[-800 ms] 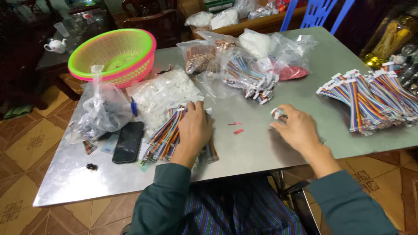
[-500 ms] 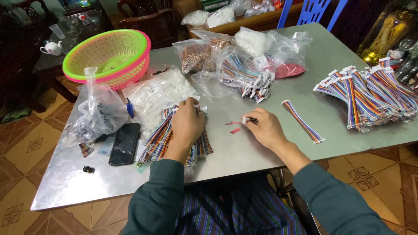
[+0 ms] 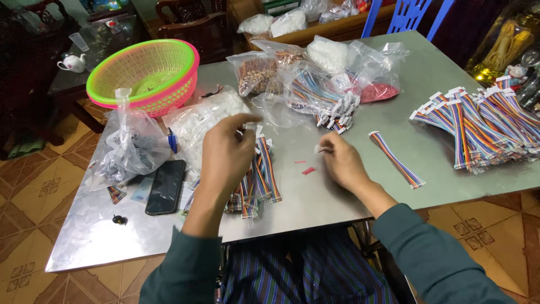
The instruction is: Assembling electronic wire harnesses by manually attaching small red connectors to bundles of multi-colored wires
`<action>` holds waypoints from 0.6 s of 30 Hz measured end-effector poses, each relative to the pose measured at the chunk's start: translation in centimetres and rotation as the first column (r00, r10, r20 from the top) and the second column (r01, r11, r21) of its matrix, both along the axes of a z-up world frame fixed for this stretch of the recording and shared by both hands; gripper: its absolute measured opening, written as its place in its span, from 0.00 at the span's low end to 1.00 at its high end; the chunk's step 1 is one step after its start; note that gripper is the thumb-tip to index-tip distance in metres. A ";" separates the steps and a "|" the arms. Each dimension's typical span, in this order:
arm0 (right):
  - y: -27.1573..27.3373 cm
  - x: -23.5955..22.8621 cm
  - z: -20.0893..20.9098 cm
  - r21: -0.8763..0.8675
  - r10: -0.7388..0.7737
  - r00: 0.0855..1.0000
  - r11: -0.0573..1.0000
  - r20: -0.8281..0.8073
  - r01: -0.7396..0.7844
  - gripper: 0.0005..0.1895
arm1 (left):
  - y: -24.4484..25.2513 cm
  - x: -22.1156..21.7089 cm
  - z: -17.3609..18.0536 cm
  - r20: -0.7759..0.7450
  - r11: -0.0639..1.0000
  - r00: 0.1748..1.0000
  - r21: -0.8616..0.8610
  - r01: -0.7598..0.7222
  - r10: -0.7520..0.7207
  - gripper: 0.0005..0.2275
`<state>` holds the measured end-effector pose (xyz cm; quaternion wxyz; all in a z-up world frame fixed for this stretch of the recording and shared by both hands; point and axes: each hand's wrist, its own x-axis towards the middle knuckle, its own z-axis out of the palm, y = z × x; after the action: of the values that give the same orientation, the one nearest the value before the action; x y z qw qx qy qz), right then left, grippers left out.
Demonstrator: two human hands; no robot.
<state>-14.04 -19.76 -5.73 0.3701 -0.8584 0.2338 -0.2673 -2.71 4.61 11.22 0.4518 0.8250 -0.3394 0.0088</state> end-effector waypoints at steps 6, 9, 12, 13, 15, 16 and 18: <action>-0.1 -2.3 2.3 0.223 -0.142 0.956 0.971 0.258 0.084 0.12 | 2.1 -2.7 -2.2 -0.220 0.937 0.974 -0.349 -0.026 -0.055 0.10; 1.9 -5.9 5.7 0.195 -0.085 0.932 0.981 0.353 0.015 0.11 | 1.8 -3.6 -5.5 -0.337 0.921 0.942 -0.370 -0.125 -0.008 0.09; 6.3 -7.6 8.9 0.029 -0.015 0.928 1.000 0.373 0.004 0.12 | 0.3 -3.8 -10.0 -0.434 0.876 0.896 -0.463 -0.135 -0.091 0.10; 7.4 -7.6 8.8 0.030 -0.013 0.929 1.000 0.369 0.002 0.12 | -0.2 -4.1 -10.9 -0.437 0.876 0.895 -0.461 -0.139 -0.088 0.10; 9.4 -7.7 8.9 -0.038 0.138 0.914 0.990 0.381 -0.133 0.18 | -1.1 -4.6 -12.6 -0.552 0.824 0.793 -0.555 -0.116 -0.259 0.10; 9.9 -7.3 9.0 -0.038 0.138 0.915 0.990 0.380 -0.134 0.18 | -1.4 -4.9 -12.8 -0.553 0.824 0.792 -0.555 -0.117 -0.259 0.10; 11.0 -6.9 9.3 -0.031 0.210 0.899 0.976 0.385 -0.215 0.20 | -1.9 -5.8 -13.5 -0.594 0.786 0.725 -0.607 -0.119 -0.349 0.12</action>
<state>-20.90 -8.71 3.55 0.4410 -0.8070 0.0630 -0.3877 -8.47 2.72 -2.26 0.7828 0.5549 -0.1824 -0.2146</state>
